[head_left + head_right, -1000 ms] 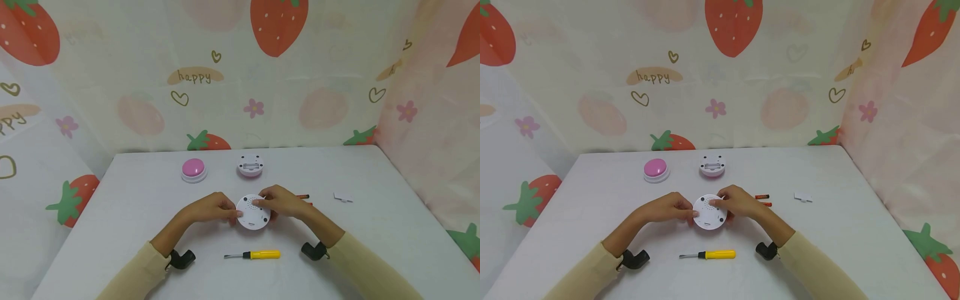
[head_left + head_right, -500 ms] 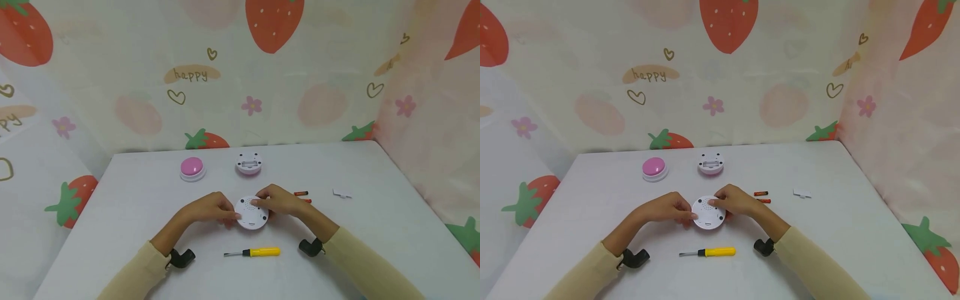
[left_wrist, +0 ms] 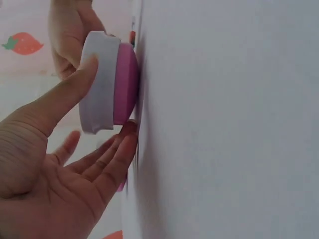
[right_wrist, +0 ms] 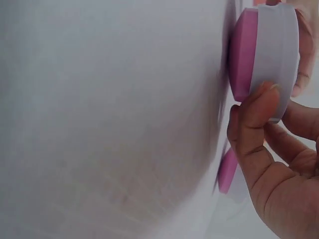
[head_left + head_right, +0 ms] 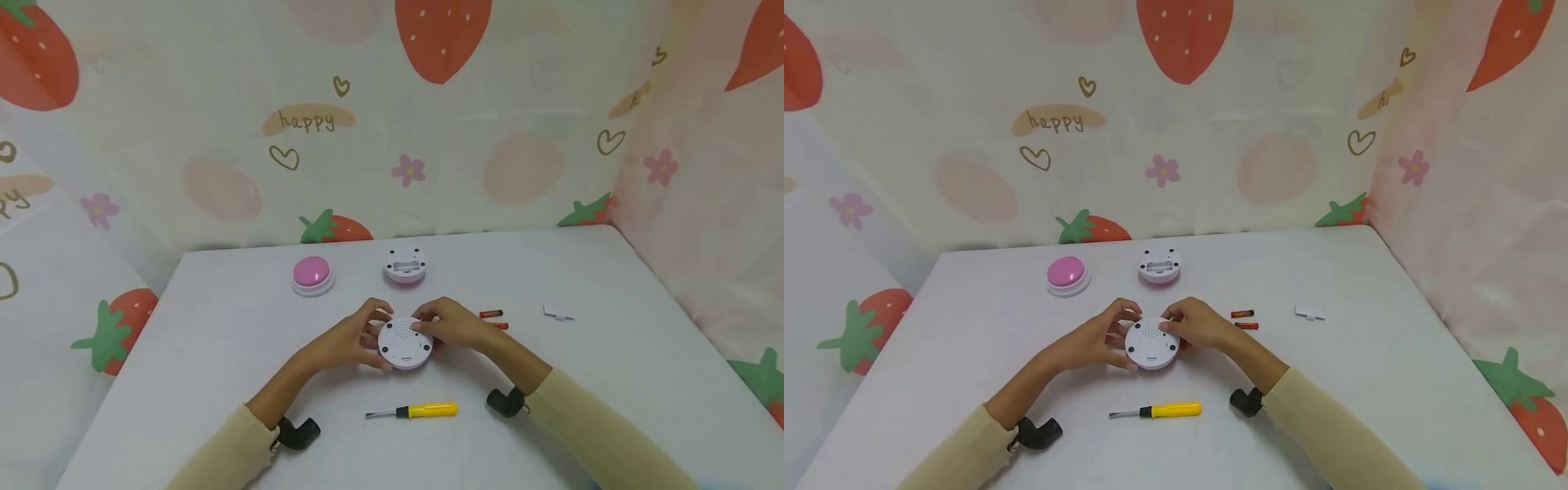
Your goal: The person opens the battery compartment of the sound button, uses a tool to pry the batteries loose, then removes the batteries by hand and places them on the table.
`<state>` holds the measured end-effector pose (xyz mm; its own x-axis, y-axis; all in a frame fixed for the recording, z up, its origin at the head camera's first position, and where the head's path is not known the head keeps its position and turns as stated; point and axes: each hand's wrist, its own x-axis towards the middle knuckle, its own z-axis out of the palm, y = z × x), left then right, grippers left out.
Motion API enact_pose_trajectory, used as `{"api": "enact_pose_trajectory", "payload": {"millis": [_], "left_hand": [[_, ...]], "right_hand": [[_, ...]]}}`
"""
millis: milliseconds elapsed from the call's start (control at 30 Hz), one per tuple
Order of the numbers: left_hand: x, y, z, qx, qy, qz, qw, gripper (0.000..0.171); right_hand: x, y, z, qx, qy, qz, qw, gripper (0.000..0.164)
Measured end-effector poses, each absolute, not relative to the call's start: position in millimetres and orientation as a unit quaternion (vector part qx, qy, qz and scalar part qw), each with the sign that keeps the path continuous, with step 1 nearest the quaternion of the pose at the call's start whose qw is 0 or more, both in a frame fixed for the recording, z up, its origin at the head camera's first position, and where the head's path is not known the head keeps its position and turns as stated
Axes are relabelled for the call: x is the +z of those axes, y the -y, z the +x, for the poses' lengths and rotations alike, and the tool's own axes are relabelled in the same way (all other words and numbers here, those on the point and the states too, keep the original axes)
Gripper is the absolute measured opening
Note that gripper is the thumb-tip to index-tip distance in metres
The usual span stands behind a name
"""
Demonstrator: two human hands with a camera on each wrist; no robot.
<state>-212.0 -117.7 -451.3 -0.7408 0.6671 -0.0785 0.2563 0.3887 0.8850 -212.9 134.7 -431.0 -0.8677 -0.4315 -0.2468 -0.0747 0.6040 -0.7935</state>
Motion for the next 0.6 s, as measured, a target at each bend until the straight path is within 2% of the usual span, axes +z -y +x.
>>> {"api": "enact_pose_trajectory", "payload": {"millis": [133,300,500,600], "left_hand": [[-458.3,115.2,-212.7,0.46,-0.81,0.298,0.207,0.094],[-462.2,114.0,-210.7,0.433,-0.825,0.317,0.179,0.094],[-463.4,114.0,-207.9,0.434,-0.825,0.319,0.172,0.094],[-464.0,114.8,-207.2,0.433,-0.824,0.32,0.177,0.094]], "right_hand": [[-430.4,-134.9,-210.5,-0.416,-0.874,-0.151,0.201,0.027],[-425.9,-132.0,-205.8,-0.39,-0.888,-0.161,0.184,0.03],[-408.8,-127.3,-188.4,-0.229,-0.951,-0.186,0.094,0.055],[-403.2,-123.2,-177.3,-0.191,-0.953,-0.229,0.056,0.058]]}}
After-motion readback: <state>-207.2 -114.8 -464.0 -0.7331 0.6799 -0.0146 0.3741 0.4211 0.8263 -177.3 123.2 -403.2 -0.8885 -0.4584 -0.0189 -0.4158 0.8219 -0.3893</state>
